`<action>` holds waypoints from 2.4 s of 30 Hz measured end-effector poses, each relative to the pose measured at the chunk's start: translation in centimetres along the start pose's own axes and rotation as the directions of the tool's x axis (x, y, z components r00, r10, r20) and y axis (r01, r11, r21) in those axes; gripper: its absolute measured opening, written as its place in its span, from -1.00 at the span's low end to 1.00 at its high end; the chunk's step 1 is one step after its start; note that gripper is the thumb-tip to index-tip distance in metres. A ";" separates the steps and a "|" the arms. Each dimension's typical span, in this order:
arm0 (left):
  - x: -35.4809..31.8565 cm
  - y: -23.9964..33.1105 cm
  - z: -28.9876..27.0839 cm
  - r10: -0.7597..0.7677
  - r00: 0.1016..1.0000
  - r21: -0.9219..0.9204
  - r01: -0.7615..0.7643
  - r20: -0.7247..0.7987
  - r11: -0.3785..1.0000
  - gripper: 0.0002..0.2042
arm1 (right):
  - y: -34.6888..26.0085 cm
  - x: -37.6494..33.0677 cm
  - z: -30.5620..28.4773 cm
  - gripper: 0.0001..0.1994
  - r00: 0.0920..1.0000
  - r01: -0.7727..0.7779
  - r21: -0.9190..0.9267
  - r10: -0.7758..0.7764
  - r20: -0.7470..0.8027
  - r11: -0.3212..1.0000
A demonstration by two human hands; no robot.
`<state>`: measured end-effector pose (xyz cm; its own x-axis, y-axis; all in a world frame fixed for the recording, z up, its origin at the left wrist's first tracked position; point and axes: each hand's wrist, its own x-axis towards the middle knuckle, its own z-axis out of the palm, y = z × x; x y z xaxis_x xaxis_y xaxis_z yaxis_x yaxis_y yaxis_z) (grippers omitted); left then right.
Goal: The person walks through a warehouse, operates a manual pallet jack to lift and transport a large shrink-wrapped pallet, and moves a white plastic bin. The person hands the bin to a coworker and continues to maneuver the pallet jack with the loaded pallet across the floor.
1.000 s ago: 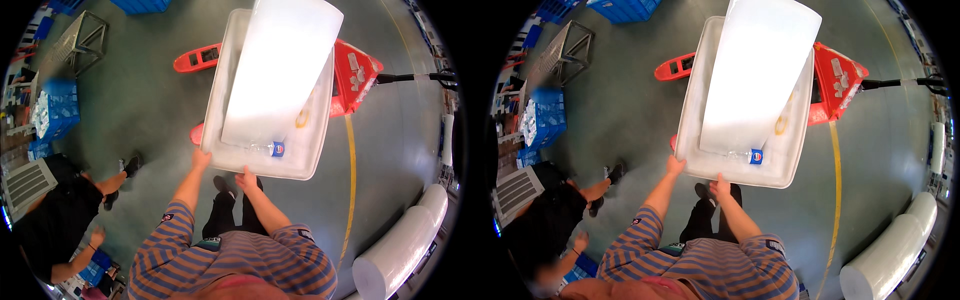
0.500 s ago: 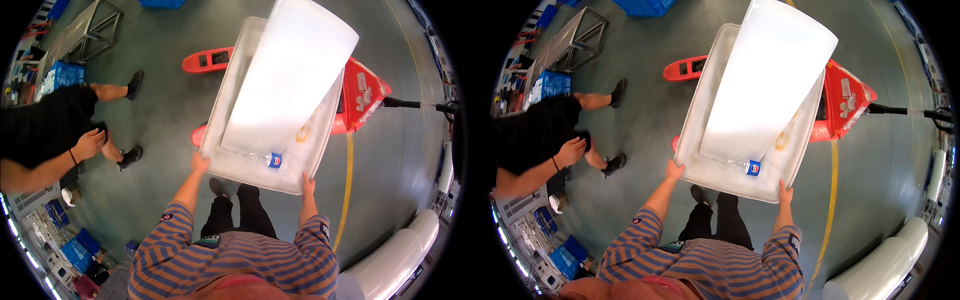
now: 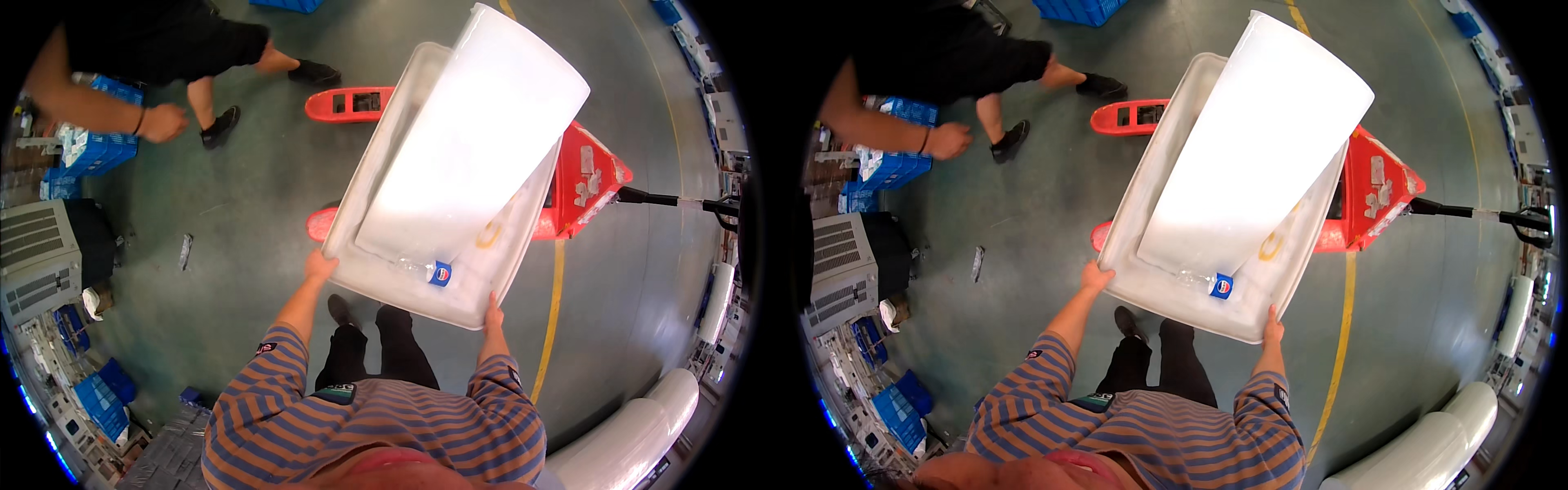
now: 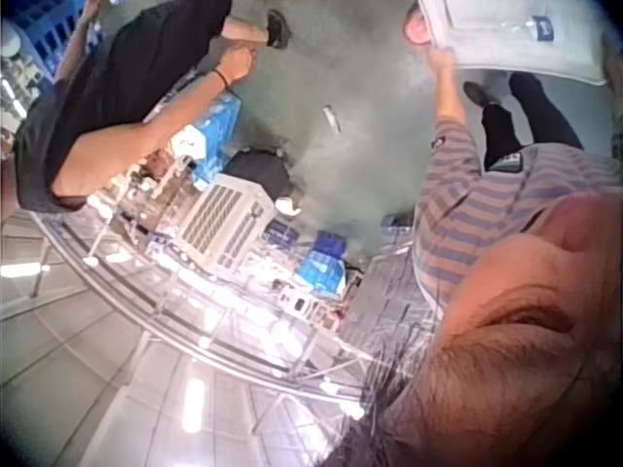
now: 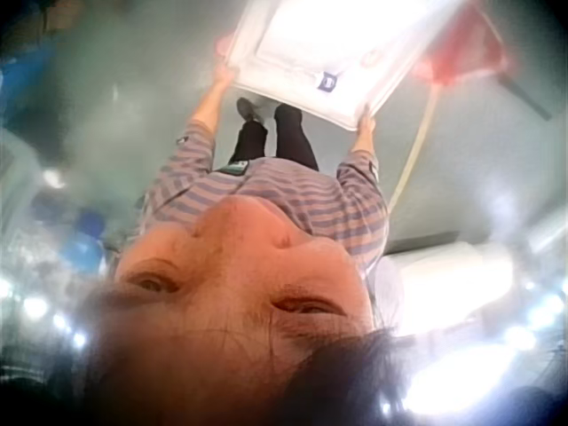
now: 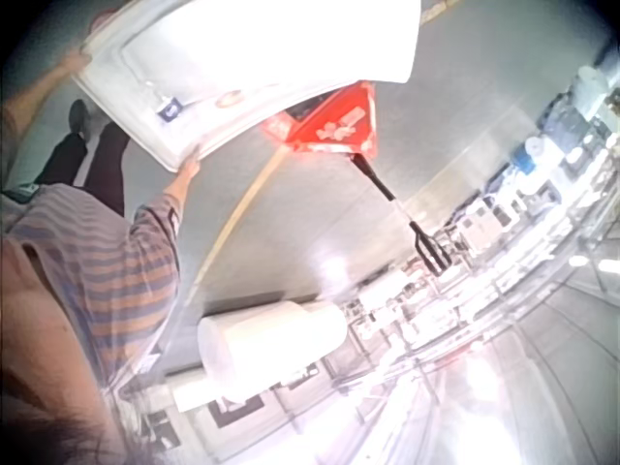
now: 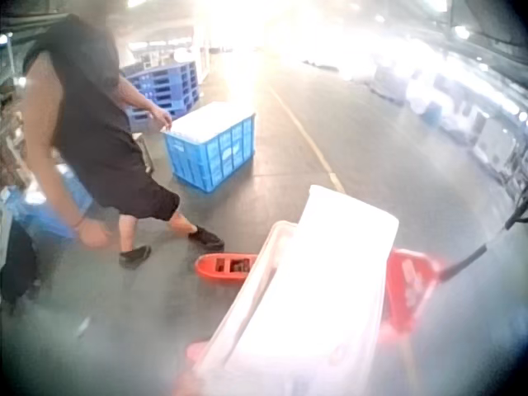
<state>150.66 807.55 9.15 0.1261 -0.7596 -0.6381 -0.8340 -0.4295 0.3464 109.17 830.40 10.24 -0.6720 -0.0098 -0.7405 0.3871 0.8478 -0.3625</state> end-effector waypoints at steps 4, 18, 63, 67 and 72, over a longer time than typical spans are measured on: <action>-0.1 0.4 -0.2 0.009 1.000 -0.007 -0.009 -0.013 1.000 -0.49 | 0.6 0.8 0.1 -0.07 1.000 0.031 -0.011 -0.031 0.001 0.999; 0.1 -0.2 0.2 0.035 0.999 -0.013 -0.035 0.005 0.999 -0.47 | 0.5 1.0 0.4 -0.06 0.999 0.038 0.046 -0.038 0.000 0.998; -5.5 -4.6 3.5 -0.052 0.993 -0.113 0.064 0.109 0.992 -0.50 | -1.4 6.3 0.0 -0.17 0.946 0.323 -0.157 -0.320 0.045 0.933; -5.9 -7.2 4.2 -0.053 0.995 -0.154 0.040 -0.082 0.987 -0.52 | -2.9 5.9 1.9 -0.17 0.926 0.377 -0.296 -0.361 0.111 0.878; -5.8 -8.8 1.3 -0.169 0.985 -0.351 0.165 0.020 0.922 -0.57 | -4.0 7.2 5.1 -0.17 0.919 0.327 -0.646 -0.393 0.045 0.690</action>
<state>156.51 816.37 8.89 0.2540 -0.6663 -0.7011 -0.5596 -0.6925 0.4553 105.99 824.21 3.44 -0.7407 -0.3658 -0.5636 -0.3605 0.9242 -0.1261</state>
